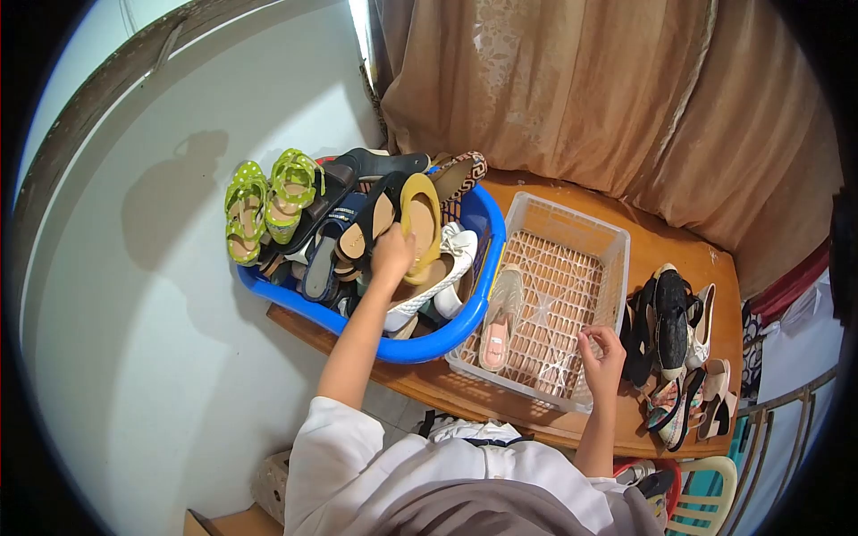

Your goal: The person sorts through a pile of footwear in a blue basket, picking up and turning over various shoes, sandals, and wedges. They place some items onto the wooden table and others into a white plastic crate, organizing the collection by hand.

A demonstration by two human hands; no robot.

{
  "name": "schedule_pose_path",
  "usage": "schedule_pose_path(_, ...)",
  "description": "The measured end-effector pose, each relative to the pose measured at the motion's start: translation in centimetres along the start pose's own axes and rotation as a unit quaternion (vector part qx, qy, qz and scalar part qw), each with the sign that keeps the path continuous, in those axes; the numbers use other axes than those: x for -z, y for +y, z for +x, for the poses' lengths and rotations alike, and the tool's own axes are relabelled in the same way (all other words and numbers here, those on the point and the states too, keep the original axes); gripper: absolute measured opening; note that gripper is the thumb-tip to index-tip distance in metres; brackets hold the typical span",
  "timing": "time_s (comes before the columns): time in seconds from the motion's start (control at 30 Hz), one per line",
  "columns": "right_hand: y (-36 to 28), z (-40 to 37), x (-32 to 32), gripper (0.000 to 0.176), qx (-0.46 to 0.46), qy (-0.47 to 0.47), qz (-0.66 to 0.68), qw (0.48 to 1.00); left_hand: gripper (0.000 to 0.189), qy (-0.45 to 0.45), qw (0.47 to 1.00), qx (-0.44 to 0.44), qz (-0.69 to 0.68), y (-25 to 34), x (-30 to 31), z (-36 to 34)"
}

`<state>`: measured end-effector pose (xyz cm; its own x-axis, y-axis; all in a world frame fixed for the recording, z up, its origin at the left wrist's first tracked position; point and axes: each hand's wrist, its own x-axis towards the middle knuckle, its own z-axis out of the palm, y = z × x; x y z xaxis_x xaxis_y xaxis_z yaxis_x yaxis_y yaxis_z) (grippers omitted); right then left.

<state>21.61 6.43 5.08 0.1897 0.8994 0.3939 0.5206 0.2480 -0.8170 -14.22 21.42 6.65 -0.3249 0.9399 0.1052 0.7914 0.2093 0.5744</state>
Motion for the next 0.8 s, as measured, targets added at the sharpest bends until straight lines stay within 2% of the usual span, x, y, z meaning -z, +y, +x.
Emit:
schedule_pose_path(0.03,-0.1,0.0,-0.2,0.011,-0.006,0.008,0.002,1.000,0.030,0.009,0.999,0.014,0.038,1.5,2.5,-1.2)
schedule_pose_path(0.1,-0.1,-0.3,-0.7,0.011,-0.012,0.024,0.009,1.000,0.024,0.052,0.991,-0.038,0.115,0.7,3.8,-1.0)
schedule_pose_path(0.2,0.1,-0.6,-1.6,0.011,-0.025,0.027,0.013,0.999,0.017,0.256,0.918,-0.197,0.229,-0.2,5.2,-1.1)
schedule_pose_path(0.3,-0.1,-0.9,-2.3,0.011,-0.031,0.023,0.003,0.999,0.020,0.294,0.862,-0.304,0.279,-0.1,5.6,-1.5)
schedule_pose_path(0.33,-0.1,-1.0,-2.4,0.011,-0.032,0.021,-0.002,0.999,0.026,0.272,0.842,-0.344,0.315,0.3,5.4,-2.1)
schedule_pose_path(0.37,-0.2,-1.1,-2.5,0.011,-0.036,0.018,-0.002,0.999,0.027,0.173,0.845,-0.382,0.332,0.4,4.5,-2.0)
schedule_pose_path(0.43,-0.4,-1.2,-2.7,0.011,-0.045,0.010,-0.001,0.999,0.025,0.039,0.842,-0.496,0.211,0.5,3.7,-3.3)
schedule_pose_path(0.5,-0.6,-1.2,-2.6,0.011,-0.052,0.008,-0.009,0.999,0.031,-0.130,0.920,-0.334,0.155,0.6,2.2,-4.5)
schedule_pose_path(0.53,-0.6,-1.2,-2.6,0.010,-0.054,0.007,-0.012,0.998,0.034,-0.212,0.938,-0.245,0.124,0.5,1.7,-4.9)
schedule_pose_path(0.63,-0.7,-1.1,-2.6,0.010,-0.064,0.019,0.002,0.998,0.039,-0.249,0.898,-0.306,0.195,0.0,1.1,-5.2)
schedule_pose_path(0.67,-0.7,-1.1,-2.5,0.010,-0.067,0.016,0.006,0.998,0.031,-0.267,0.900,-0.285,0.194,-0.5,0.5,-4.8)
schedule_pose_path(0.77,-0.6,-0.8,-2.3,0.010,-0.080,0.006,0.019,0.997,0.028,-0.245,0.931,-0.272,0.001,-0.8,1.8,-4.3)
schedule_pose_path(0.8,-0.4,-0.6,-2.3,0.010,-0.086,0.000,0.023,0.996,0.026,-0.240,0.923,-0.263,-0.147,-0.9,2.1,-4.3)
